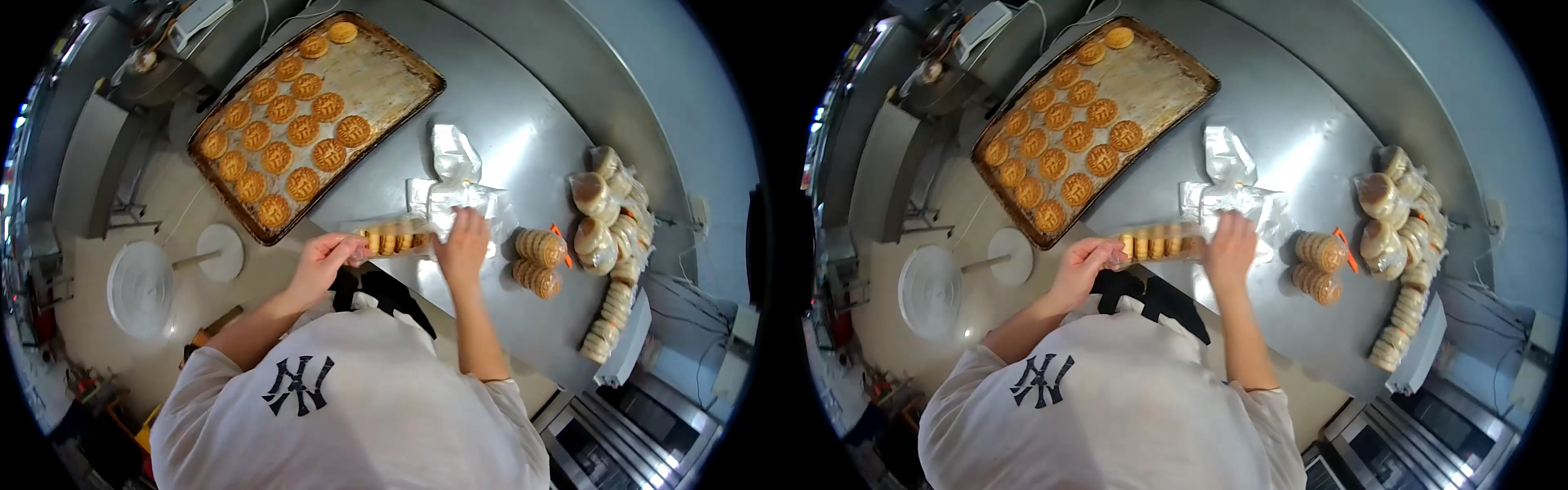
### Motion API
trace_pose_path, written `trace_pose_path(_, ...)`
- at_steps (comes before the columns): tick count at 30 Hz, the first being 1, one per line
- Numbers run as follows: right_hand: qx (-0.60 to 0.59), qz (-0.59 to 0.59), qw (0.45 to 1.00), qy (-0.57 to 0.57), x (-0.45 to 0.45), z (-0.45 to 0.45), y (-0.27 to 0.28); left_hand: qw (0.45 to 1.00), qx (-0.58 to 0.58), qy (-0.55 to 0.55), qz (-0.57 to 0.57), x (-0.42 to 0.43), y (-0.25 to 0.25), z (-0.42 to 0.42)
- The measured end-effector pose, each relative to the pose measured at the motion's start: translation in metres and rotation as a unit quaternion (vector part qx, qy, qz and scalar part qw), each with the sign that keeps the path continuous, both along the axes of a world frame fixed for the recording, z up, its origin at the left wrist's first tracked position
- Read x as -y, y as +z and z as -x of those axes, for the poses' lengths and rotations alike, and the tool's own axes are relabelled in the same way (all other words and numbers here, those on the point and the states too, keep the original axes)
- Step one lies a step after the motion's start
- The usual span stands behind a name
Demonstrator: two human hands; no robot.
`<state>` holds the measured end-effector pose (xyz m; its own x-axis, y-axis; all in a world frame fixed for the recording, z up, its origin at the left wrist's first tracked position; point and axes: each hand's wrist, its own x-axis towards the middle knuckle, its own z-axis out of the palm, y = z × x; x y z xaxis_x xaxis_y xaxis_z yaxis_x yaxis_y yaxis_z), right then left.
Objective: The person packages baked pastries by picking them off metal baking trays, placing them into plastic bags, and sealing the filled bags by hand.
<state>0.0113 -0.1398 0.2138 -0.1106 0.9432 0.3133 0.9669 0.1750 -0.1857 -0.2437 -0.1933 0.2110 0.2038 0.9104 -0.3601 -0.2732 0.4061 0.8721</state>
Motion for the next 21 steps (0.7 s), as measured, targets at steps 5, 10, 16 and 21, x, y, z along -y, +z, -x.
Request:
trace_pose_path(5,-0.295,0.496,0.816,0.048,-0.029,-0.060,-0.016,0.989,0.068,0.107,0.078,0.039,-0.004,-0.013)
trace_pose_path(10,-0.533,0.423,0.727,0.089,-0.033,-0.007,0.010,0.968,0.098,0.195,0.121,0.058,0.002,-0.021)
trace_pose_path(16,-0.235,0.224,0.892,0.316,-0.032,0.058,0.046,0.968,0.061,-0.236,0.065,0.016,0.026,-0.065)
trace_pose_path(21,-0.280,0.253,0.915,0.141,-0.028,0.053,0.034,0.914,-0.261,-0.237,-0.199,-0.035,0.001,-0.049)
